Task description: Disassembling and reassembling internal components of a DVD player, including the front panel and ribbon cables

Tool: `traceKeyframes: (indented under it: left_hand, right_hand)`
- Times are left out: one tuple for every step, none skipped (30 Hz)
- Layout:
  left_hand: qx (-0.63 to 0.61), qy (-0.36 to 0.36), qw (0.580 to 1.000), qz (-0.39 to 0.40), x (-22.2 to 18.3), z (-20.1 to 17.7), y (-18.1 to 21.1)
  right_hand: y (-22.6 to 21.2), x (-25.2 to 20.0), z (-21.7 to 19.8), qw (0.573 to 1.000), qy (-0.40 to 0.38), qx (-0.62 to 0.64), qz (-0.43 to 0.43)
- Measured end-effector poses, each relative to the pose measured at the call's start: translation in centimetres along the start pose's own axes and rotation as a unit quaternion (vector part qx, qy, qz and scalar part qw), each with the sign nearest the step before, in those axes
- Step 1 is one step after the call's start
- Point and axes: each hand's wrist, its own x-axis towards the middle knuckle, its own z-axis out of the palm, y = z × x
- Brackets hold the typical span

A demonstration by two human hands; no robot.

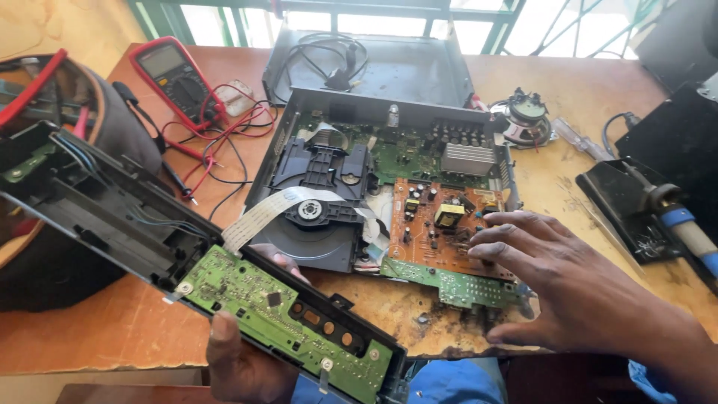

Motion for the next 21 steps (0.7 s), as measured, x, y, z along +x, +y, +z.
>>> traceKeyframes:
  left_hand:
    - [-0.004,0.013,1.0,-0.026,-0.2,-0.1,0.2]
    - [-0.005,0.013,0.999,-0.031,-0.1,0.0,0.1]
    - [0.003,0.02,0.999,-0.027,0.0,0.0,0.1]
    - [0.011,0.027,0.999,-0.024,0.1,0.1,0.1]
    - [0.011,0.026,0.999,-0.025,0.1,-0.2,0.0]
    - [-0.007,0.024,0.999,-0.027,0.1,-0.5,-0.1]
    - [-0.023,0.022,0.999,-0.031,0.0,-0.8,-0.2]
    - [-0.021,0.023,0.999,-0.032,0.0,-1.0,-0.1]
    - [-0.021,0.012,0.998,-0.05,0.2,-1.1,0.1]
    - [-0.02,0.001,0.997,-0.069,0.3,-1.2,0.2]
    - [-0.019,0.001,0.997,-0.07,0.4,-1.1,0.0]
    - [0.003,0.013,0.999,-0.053,0.4,-0.9,-0.1]
    - [0.026,0.025,0.999,-0.036,0.5,-0.7,-0.2]
    - [0.028,0.026,0.999,-0.038,0.5,-0.6,-0.3]
    - [0.03,0.038,0.998,-0.04,0.5,-0.5,-0.3]
    - [0.032,0.051,0.997,-0.041,0.5,-0.4,-0.4]
    - [0.033,0.051,0.997,-0.043,0.4,-0.4,-0.5]
    - [0.026,0.069,0.996,-0.044,0.2,-0.4,-0.7]
    - [0.019,0.087,0.995,-0.045,0.0,-0.4,-0.8]
    - [0.021,0.087,0.995,-0.046,0.2,-0.3,-0.9]
    - [0.046,0.068,0.996,-0.034,0.4,-0.1,-1.0]
  right_hand:
    - [0.4,-0.1,0.1,1.0,-0.004,0.017,-0.002]
    - [0.6,-0.5,0.2,1.0,-0.005,0.018,0.003]
    - [0.9,-0.7,0.4,0.998,0.001,0.063,0.001]
    - [1.2,-0.9,0.5,0.994,0.007,0.108,-0.001]
    - [1.2,-0.8,0.6,0.994,0.008,0.108,0.0]
    - [1.2,-0.8,0.6,0.992,0.027,0.122,-0.012]
    - [1.2,-0.8,0.8,0.989,0.045,0.137,-0.023]
    - [1.2,-0.7,0.8,0.989,0.046,0.14,-0.022]
    - [1.3,-0.6,0.7,0.988,0.048,0.145,-0.028]
    - [1.3,-0.5,0.7,0.987,0.051,0.151,-0.034]
    - [1.4,-0.4,0.7,0.986,0.051,0.152,-0.032]
    - [1.5,-0.3,0.7,0.984,0.058,0.16,-0.046]
    - [1.6,-0.3,0.7,0.982,0.065,0.168,-0.059]
    - [1.7,-0.3,0.7,0.982,0.065,0.17,-0.057]
    - [1.8,-0.3,0.7,0.984,0.061,0.157,-0.059]
    - [1.9,-0.4,0.8,0.986,0.058,0.145,-0.06]
    - [1.8,-0.5,0.7,0.986,0.058,0.146,-0.059]
    - [1.7,-0.6,0.6,0.99,0.058,0.11,-0.065]
    - [1.6,-0.7,0.6,0.993,0.058,0.074,-0.072]
    - [1.6,-0.8,0.7,0.993,0.058,0.075,-0.071]
    - [1.6,-0.8,0.8,0.992,0.056,0.09,-0.07]
